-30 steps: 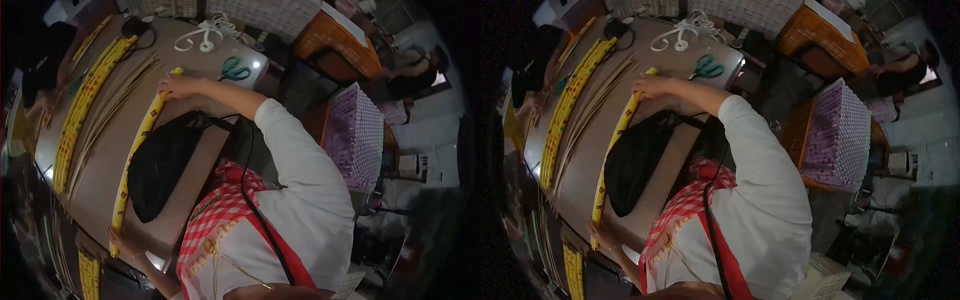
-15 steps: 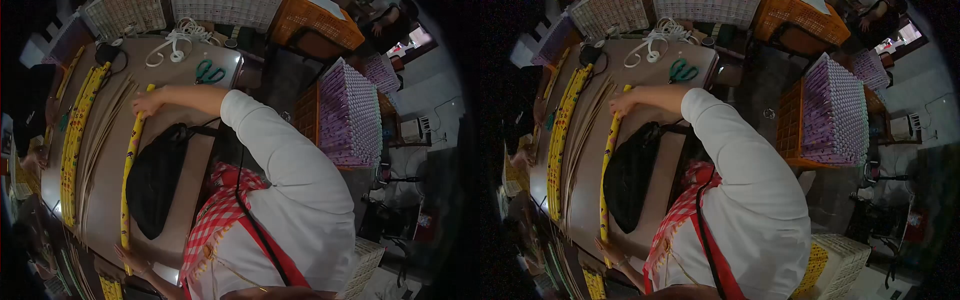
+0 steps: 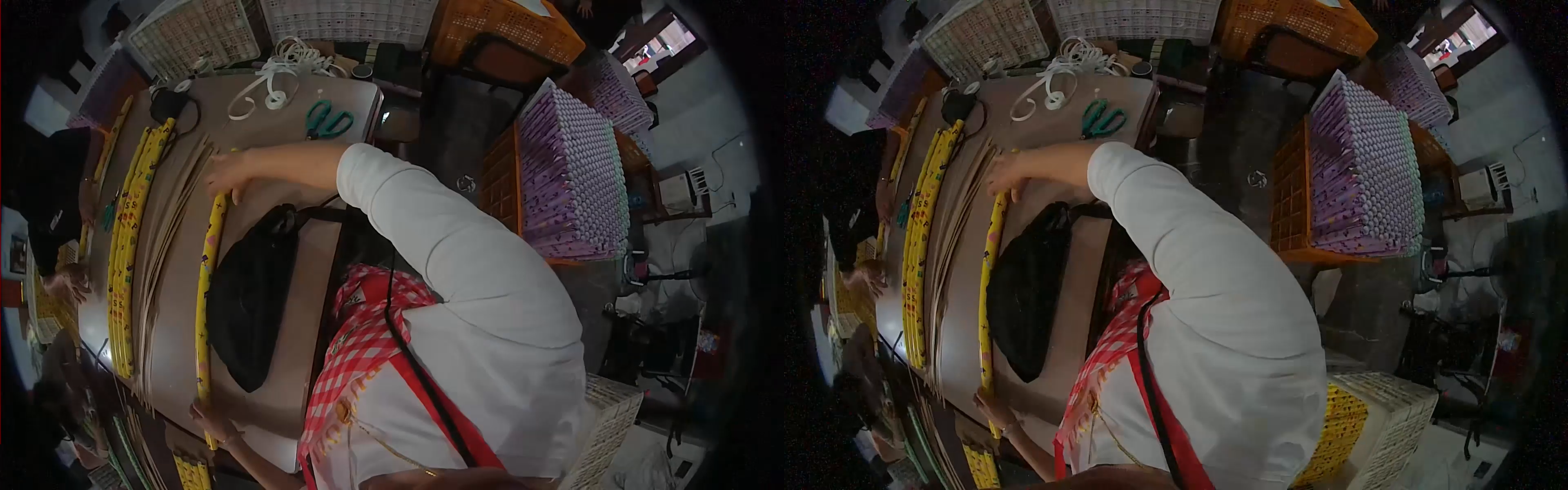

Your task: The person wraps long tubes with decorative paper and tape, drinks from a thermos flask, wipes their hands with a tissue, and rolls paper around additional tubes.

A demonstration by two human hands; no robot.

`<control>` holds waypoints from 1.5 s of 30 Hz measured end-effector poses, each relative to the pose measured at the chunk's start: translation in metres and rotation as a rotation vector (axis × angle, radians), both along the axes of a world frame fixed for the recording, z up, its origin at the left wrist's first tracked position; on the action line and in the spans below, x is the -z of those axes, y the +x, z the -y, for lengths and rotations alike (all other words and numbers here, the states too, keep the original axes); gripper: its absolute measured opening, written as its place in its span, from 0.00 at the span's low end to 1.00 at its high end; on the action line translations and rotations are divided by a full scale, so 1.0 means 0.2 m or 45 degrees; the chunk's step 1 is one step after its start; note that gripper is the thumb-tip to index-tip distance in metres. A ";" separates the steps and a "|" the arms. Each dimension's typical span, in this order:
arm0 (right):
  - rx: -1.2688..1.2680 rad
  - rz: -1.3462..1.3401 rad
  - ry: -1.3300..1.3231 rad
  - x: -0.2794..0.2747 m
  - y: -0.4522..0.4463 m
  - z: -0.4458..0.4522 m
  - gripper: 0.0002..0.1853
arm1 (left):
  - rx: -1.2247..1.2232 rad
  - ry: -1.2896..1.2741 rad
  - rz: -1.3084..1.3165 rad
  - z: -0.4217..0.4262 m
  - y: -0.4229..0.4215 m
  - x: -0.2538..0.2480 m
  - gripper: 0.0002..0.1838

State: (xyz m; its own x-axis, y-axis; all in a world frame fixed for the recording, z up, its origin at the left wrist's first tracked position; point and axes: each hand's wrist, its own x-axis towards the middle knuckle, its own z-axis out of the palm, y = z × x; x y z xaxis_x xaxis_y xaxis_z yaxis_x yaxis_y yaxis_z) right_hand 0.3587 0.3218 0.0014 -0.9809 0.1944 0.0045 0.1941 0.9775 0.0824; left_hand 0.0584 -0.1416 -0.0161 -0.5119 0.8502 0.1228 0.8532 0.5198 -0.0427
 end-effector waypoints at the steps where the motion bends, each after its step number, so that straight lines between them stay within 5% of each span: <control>1: 0.020 0.000 0.004 0.03 -0.01 -0.01 0.19 | 0.020 0.004 0.000 -0.02 -0.01 0.00 0.17; 10: 0.194 0.025 -0.088 -0.02 0.04 0.12 0.22 | 0.415 -0.108 -0.333 0.08 -0.14 0.07 0.16; 12: 0.146 0.214 -0.035 -0.05 0.08 0.14 0.22 | 0.148 -0.055 -0.071 0.10 -0.05 0.06 0.18; 18: 0.129 0.083 -0.092 0.04 0.14 0.10 0.22 | -0.089 0.046 0.229 0.05 0.14 -0.10 0.18; 22: 0.156 0.165 -0.082 -0.01 0.12 0.10 0.21 | -0.078 -0.091 0.149 0.08 -0.02 0.04 0.20; 25: 0.097 0.136 -0.101 0.01 0.11 0.06 0.20 | 0.280 0.001 -0.080 0.12 -0.13 0.19 0.22; 27: 0.185 0.044 -0.153 -0.04 0.14 0.08 0.15 | 0.103 0.081 0.129 0.01 0.10 0.00 0.23; 29: 0.274 -0.016 -0.345 -0.01 0.14 0.05 0.16 | 0.199 0.224 0.136 0.03 -0.08 0.15 0.23; 33: 0.418 -0.322 -0.119 0.01 0.25 0.10 0.22 | 0.116 0.173 0.190 -0.03 -0.10 0.12 0.22; 40: 0.663 -0.895 -0.194 0.15 0.37 0.06 0.16 | -0.001 0.119 0.259 -0.04 -0.08 0.08 0.24; 45: 0.405 -0.860 -0.263 0.12 0.20 0.26 0.17 | 0.014 0.084 0.244 -0.06 -0.08 0.07 0.24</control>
